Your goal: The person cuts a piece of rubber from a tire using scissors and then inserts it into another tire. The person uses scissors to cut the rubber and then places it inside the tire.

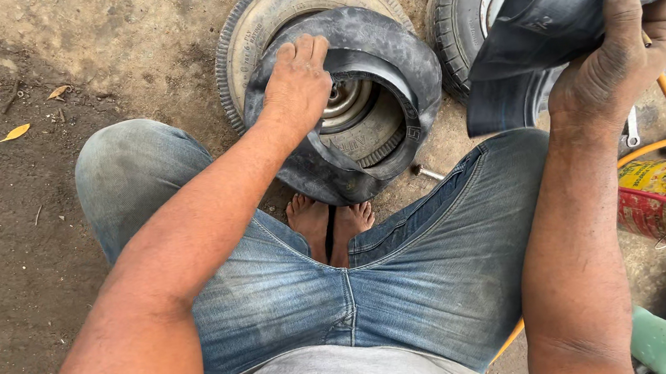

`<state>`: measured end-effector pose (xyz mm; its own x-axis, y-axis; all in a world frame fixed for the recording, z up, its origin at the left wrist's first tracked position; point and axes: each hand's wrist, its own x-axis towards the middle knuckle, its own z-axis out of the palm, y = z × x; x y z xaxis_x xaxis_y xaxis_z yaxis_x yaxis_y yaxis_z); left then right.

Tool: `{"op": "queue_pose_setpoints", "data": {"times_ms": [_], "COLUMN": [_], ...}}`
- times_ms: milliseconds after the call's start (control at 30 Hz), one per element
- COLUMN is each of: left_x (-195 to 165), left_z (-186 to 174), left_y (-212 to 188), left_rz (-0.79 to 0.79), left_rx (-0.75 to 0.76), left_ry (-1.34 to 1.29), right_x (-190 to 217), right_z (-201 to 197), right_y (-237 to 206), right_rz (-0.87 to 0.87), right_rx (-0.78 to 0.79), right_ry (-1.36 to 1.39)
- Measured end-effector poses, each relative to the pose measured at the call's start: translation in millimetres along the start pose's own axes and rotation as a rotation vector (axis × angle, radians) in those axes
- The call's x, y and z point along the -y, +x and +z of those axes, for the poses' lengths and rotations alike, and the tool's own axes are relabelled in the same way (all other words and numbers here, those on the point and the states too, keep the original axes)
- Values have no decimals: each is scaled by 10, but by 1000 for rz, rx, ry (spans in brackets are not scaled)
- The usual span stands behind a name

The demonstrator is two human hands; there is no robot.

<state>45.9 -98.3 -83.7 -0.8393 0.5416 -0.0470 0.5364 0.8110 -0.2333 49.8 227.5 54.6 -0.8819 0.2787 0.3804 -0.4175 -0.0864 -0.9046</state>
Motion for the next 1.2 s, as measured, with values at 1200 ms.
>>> {"op": "queue_pose_setpoints", "data": {"times_ms": [1200], "left_x": [501], "left_z": [-204], "left_y": [39], "left_rz": [-403], "left_rx": [329], "left_ry": [-528], "right_x": [-1084], "right_z": [2031], "right_y": [-1590], "right_rz": [519], "right_rx": [1149], "right_ry": [-987]}}
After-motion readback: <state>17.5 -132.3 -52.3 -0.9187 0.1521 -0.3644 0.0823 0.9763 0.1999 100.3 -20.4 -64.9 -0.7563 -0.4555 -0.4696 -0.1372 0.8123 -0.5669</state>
